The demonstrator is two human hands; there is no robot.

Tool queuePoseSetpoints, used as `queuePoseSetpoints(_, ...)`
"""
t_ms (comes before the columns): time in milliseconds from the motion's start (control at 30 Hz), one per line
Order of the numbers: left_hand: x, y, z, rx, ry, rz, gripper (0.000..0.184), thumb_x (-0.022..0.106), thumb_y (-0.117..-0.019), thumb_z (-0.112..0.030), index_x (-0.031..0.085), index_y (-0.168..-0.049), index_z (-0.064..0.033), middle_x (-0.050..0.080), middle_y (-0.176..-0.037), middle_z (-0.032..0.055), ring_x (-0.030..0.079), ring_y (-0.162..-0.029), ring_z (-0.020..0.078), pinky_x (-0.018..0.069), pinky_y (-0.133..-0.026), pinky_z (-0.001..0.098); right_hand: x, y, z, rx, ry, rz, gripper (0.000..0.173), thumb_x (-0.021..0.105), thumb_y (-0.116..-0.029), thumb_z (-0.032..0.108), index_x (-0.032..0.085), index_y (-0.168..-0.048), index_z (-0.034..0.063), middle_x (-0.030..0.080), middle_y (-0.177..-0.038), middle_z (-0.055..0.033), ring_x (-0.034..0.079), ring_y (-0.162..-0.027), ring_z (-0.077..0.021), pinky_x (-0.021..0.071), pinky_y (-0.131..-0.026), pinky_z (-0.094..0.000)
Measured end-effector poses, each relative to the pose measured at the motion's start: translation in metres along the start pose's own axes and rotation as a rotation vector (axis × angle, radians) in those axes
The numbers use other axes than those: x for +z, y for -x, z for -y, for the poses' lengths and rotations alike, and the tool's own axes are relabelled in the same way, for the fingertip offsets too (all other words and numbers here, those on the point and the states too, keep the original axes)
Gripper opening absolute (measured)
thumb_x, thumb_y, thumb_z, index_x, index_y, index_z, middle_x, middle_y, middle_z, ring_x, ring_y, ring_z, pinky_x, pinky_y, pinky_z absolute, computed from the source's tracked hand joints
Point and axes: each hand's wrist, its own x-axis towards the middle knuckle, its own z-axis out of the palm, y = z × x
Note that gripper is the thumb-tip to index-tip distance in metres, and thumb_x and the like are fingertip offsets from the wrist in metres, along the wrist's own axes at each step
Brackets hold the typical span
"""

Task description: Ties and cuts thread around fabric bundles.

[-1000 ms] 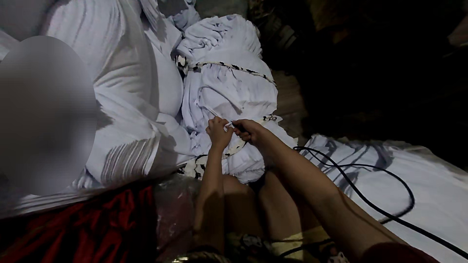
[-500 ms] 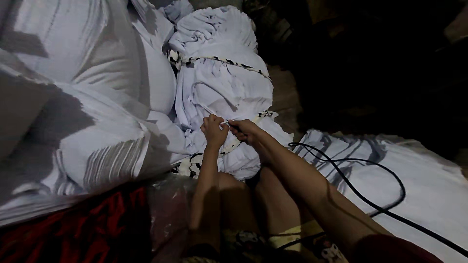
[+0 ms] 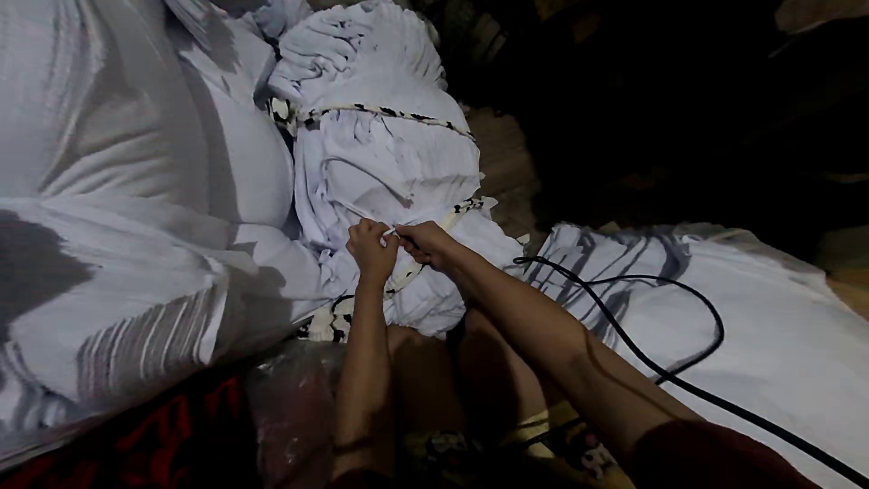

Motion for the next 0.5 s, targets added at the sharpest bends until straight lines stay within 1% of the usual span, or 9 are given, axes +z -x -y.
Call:
queuePoseSetpoints(67, -0.005, 0.006, 0.002, -0.024, 0.117, -0.048, 0.015, 0.063, -0.0937, -0.005, 0.067, -0.089, 0.0090, 0.060, -0.118, 0.0292, 0.050, -0.119, 0.0468, 0.0378, -0.101, 0.0644, -0.004, 0.002, -0.001, -0.027, 0.022, -0.022, 0.040, 0.045, -0.1101, 0.035, 0.058, -0.083, 0.0077, 0.046, -0.059, 0.0060, 0.031, -0.041, -0.0007, 0.0253, -0.039, -0.0180)
queuePoseSetpoints(100, -0.006, 0.012, 0.008, -0.025, 0.174, -0.094, 0.018, 0.063, -0.0904, -0.002, 0.058, -0.076, 0.0084, 0.058, -0.107, 0.0274, 0.052, -0.110, 0.0426, 0.0417, -0.096, 0.0575, -0.007, 0.002, -0.001, -0.039, 0.021, -0.025, 0.041, 0.044, -0.1104, 0.035, 0.058, -0.085, 0.0071, 0.046, -0.060, 0.0057, 0.031, -0.042, -0.0009, 0.0260, -0.039, -0.0180)
queuePoseSetpoints(133, -0.006, 0.023, 0.017, -0.025, 0.220, -0.120, 0.024, 0.062, -0.0874, 0.000, 0.049, -0.068, 0.0057, 0.055, -0.100, 0.0255, 0.051, -0.105, 0.0399, 0.0413, -0.093, 0.0533, -0.008, 0.001, -0.004, -0.046, 0.018, -0.016, 0.042, 0.043, -0.1107, 0.036, 0.059, -0.086, 0.0066, 0.047, -0.061, 0.0057, 0.032, -0.042, -0.0008, 0.0270, -0.039, -0.0176)
queuePoseSetpoints(167, -0.009, 0.034, 0.022, -0.037, 0.242, -0.123, 0.026, 0.063, -0.0867, 0.000, 0.047, -0.067, 0.0038, 0.054, -0.099, 0.0244, 0.049, -0.104, 0.0388, 0.0403, -0.093, 0.0516, -0.007, 0.001, -0.008, -0.043, 0.020, 0.010, 0.044, 0.040, -0.1114, 0.037, 0.058, -0.086, 0.0063, 0.046, -0.060, 0.0056, 0.032, -0.042, -0.0010, 0.0264, -0.039, -0.0177)
queuePoseSetpoints(233, -0.015, 0.036, 0.019, -0.087, 0.229, -0.101, 0.020, 0.067, -0.0881, -0.003, 0.054, -0.077, 0.0058, 0.055, -0.108, 0.0267, 0.050, -0.109, 0.0404, 0.0419, -0.095, 0.0531, -0.008, 0.005, -0.006, -0.044, 0.002, 0.069, 0.046, 0.036, -0.1120, 0.040, 0.058, -0.090, 0.0060, 0.045, -0.061, 0.0055, 0.032, -0.041, -0.0011, 0.0276, -0.039, -0.0172)
queuePoseSetpoints(300, -0.023, 0.031, 0.012, -0.176, 0.216, -0.116, 0.019, 0.069, -0.0925, -0.007, 0.057, -0.088, 0.0079, 0.055, -0.111, 0.0256, 0.053, -0.108, 0.0369, 0.0450, -0.093, 0.0503, -0.013, 0.013, -0.003, -0.061, -0.018, 0.101, 0.048, 0.036, -0.1111, 0.044, 0.058, -0.091, 0.0065, 0.045, -0.060, 0.0051, 0.033, -0.040, -0.0013, 0.0301, -0.038, -0.0163)
queuePoseSetpoints(400, -0.042, 0.024, 0.009, -0.345, 0.167, -0.413, 0.015, 0.059, -0.0964, -0.001, 0.061, -0.099, 0.0137, 0.063, -0.101, 0.0271, 0.062, -0.095, 0.0335, 0.0512, -0.087, 0.0463, -0.018, 0.020, 0.003, -0.108, 0.044, 0.117, 0.051, 0.036, -0.1108, 0.046, 0.059, -0.089, 0.0061, 0.044, -0.057, 0.0050, 0.034, -0.040, -0.0014, 0.0297, -0.038, -0.0160)
queuePoseSetpoints(433, -0.052, 0.020, 0.006, -0.392, 0.122, -0.504, 0.018, 0.058, -0.0958, 0.001, 0.062, -0.106, 0.0147, 0.062, -0.111, 0.0313, 0.062, -0.104, 0.0380, 0.0495, -0.094, 0.0477, -0.020, 0.020, 0.010, -0.138, 0.091, 0.103, 0.051, 0.036, -0.1108, 0.046, 0.061, -0.092, 0.0055, 0.045, -0.058, 0.0048, 0.035, -0.041, -0.0016, 0.0307, -0.039, -0.0166)
queuePoseSetpoints(500, -0.068, 0.012, -0.004, -0.387, 0.040, -0.513, 0.035, 0.062, -0.0921, 0.002, 0.059, -0.126, 0.0107, 0.045, -0.142, 0.0355, 0.046, -0.132, 0.0470, 0.0387, -0.112, 0.0521, -0.024, 0.020, 0.031, -0.242, 0.192, -0.007, 0.053, 0.034, -0.1114, 0.046, 0.064, -0.106, 0.0030, 0.053, -0.066, 0.0018, 0.039, -0.045, -0.0032, 0.0354, -0.042, -0.0193)
